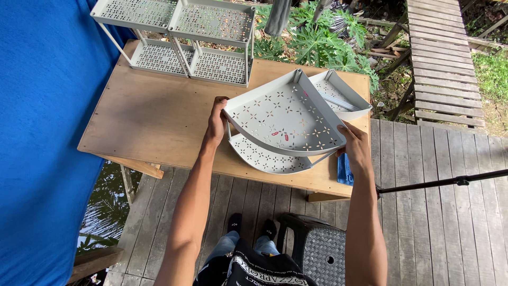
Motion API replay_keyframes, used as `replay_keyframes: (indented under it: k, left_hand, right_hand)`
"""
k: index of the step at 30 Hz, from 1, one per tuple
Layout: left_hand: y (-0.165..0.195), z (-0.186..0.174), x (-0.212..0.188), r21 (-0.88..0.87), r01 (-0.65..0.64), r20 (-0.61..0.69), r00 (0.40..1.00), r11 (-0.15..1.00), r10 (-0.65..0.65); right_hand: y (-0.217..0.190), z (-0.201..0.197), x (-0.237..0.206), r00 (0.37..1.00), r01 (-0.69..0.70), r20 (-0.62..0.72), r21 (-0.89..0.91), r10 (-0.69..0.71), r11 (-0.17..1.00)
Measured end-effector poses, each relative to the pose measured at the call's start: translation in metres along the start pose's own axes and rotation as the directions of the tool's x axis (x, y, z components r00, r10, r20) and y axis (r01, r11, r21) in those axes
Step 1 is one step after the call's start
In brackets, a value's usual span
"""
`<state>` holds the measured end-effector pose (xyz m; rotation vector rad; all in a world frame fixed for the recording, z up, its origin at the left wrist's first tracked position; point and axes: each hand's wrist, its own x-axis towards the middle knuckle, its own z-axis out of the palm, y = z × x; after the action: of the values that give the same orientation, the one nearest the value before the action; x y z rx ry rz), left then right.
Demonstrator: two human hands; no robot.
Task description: The person assembles a perforated metal corner shelf unit on a wooden table, attaching white tubular legs to rectangular shelf panels by hand and fitting curved corner shelves onto the frame, pressing the parts together to build up the unit.
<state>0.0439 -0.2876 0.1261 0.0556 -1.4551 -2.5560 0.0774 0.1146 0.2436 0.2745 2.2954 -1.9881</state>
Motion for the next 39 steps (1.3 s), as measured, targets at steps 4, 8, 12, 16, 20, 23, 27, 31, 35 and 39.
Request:
replay_keyframes:
  k: [4,8,12,16,20,23,27,31,35,39]
  left_hand:
    - [-0.003,0.0,-0.002,0.014,-0.02,0.008,1.0,1.0,0.02]
    - [0.002,-0.003,0.004,-0.073,0.026,0.083,0.996,0.997,-0.02]
    - [0.043,-0.006,0.014,0.275,0.231,0.066,0.964,0.933,-0.259]
    - [0.08,0.048,0.027,0.76,-0.327,0.247,0.945,0.562,0.216]
    - [0.064,0.163,-0.006,0.638,-0.558,0.558,0.81,0.531,0.18]
    - [0.045,0.235,-0.058,0.655,-0.64,0.723,0.685,0.402,-0.088]
    - [0.02,0.29,-0.087,0.65,-0.744,0.76,0.632,0.157,-0.15]
    - [-0.01,0.294,-0.093,0.662,-0.74,0.748,0.643,0.119,-0.166]
    - [-0.032,0.283,-0.097,0.611,-0.731,0.783,0.615,0.303,-0.095]
    - [-0.039,0.283,-0.097,0.626,-0.742,0.777,0.618,0.24,-0.116]
  right_hand:
    - [0.001,0.001,-0.004,1.0,0.006,-0.011,-0.02,-0.006,1.0]
    - [0.001,-0.002,-0.004,1.0,-0.002,0.006,-0.028,0.002,1.0]
    - [0.003,-0.009,-0.008,0.999,-0.021,0.033,0.013,0.021,1.0]
    - [0.014,-0.024,-0.016,0.991,-0.009,0.131,0.081,-0.001,0.997]
    - [0.036,-0.042,-0.014,0.96,0.002,0.266,0.318,-0.092,0.948]
    - [0.063,-0.051,-0.012,0.932,0.02,0.315,0.451,-0.18,0.893]
    - [0.093,-0.063,-0.014,0.937,0.062,0.298,0.376,-0.184,0.925]
    - [0.107,-0.064,-0.021,0.965,0.163,0.218,-0.053,-0.148,0.985]
    - [0.108,-0.063,-0.023,0.95,0.252,0.192,-0.004,-0.247,0.968]
    - [0.106,-0.068,-0.023,0.945,0.267,0.212,-0.058,-0.249,0.962]
